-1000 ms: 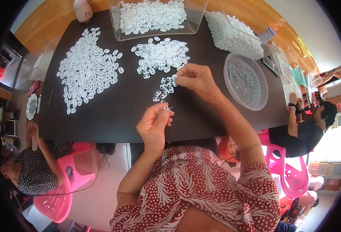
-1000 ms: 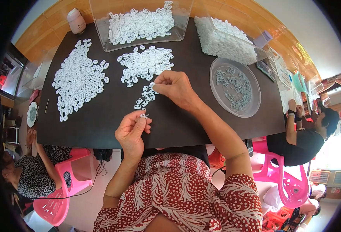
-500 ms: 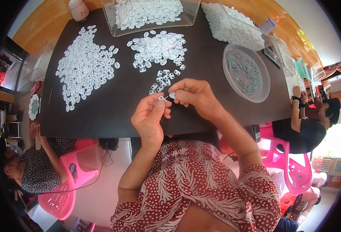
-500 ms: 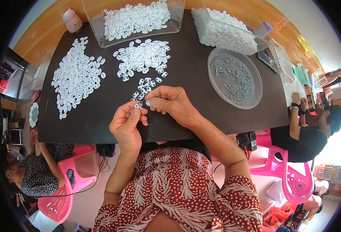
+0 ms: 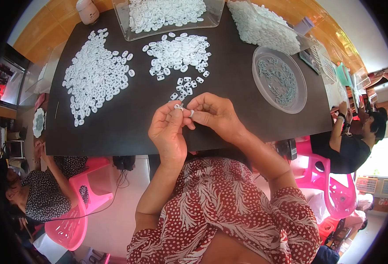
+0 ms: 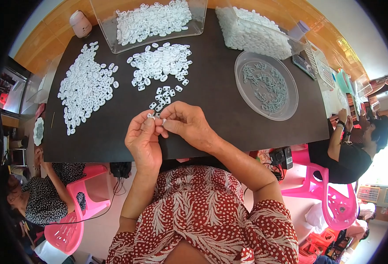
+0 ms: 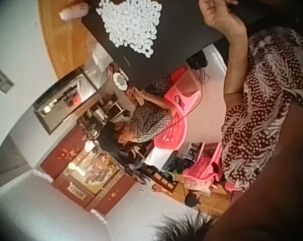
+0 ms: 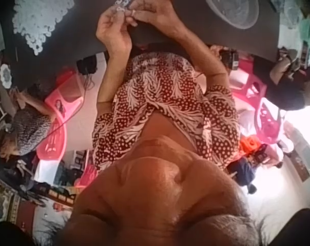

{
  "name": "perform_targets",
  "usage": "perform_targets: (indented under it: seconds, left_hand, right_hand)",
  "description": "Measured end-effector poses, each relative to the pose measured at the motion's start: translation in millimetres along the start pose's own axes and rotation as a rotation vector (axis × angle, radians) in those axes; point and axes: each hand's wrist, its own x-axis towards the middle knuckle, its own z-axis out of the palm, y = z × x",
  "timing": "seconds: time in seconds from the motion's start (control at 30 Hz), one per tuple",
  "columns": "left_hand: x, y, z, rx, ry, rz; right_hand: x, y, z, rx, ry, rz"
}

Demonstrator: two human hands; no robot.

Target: Manual assembly and sorting of small white plastic components into larger units.

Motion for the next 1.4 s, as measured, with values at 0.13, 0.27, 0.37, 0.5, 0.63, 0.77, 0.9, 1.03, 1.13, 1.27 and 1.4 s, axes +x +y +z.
perform_targets:
  seconds: [0.13,0.27,0.37,0.5,0.63,0.77,0.9,1.03,1.13,1.27,1.4]
  left_hand:
    - [-0.2,3.4,-2.4,-0.085,-0.012,-0.057]
    - [-0.5,3.1,-2.9,-0.106,0.001,-0.051]
    - [-0.1,4.2,-2.3,-0.1,0.004,-0.04]
    - [-2.2,7.3,-1.5,0.036,0.009,-0.002]
    - [-6.3,5.3,-1.5,0.182,-0.003,0.04]
    - [-10.5,4.5,0.4,0.221,-0.016,0.022]
    - [-13.7,5.8,2.4,0.283,-0.017,0.002]
    - [-14.5,5.4,2.0,0.301,-0.007,-0.005]
    - [-15.0,5.6,3.0,0.306,0.011,-0.013]
    - [-14.8,4.9,2.1,0.304,0.018,-0.012]
    - [-15.1,4.6,1.8,0.319,0.021,-0.008]
  right_hand:
    - [1.3,-1.5,-2.2,0.022,-0.086,-0.001]
    - [-3.0,5.4,3.3,-0.145,-0.017,-0.095]
    - [-3.5,5.5,5.1,-0.19,0.061,-0.102]
    - [0.6,5.2,-6.9,-0.213,0.073,-0.032]
    - [4.4,2.6,-12.1,-0.151,0.111,0.001]
    - [4.8,1.4,-11.4,-0.137,0.106,-0.025]
    - [5.7,1.4,-10.8,-0.126,0.131,0.002]
    - [6.0,1.1,-11.4,-0.132,0.113,-0.006]
    - [5.5,1.4,-9.6,-0.165,0.114,-0.029]
    - [4.9,-0.4,-4.3,-0.165,0.125,-0.048]
    - [4.5,1.8,-2.1,-0.21,0.125,-0.056]
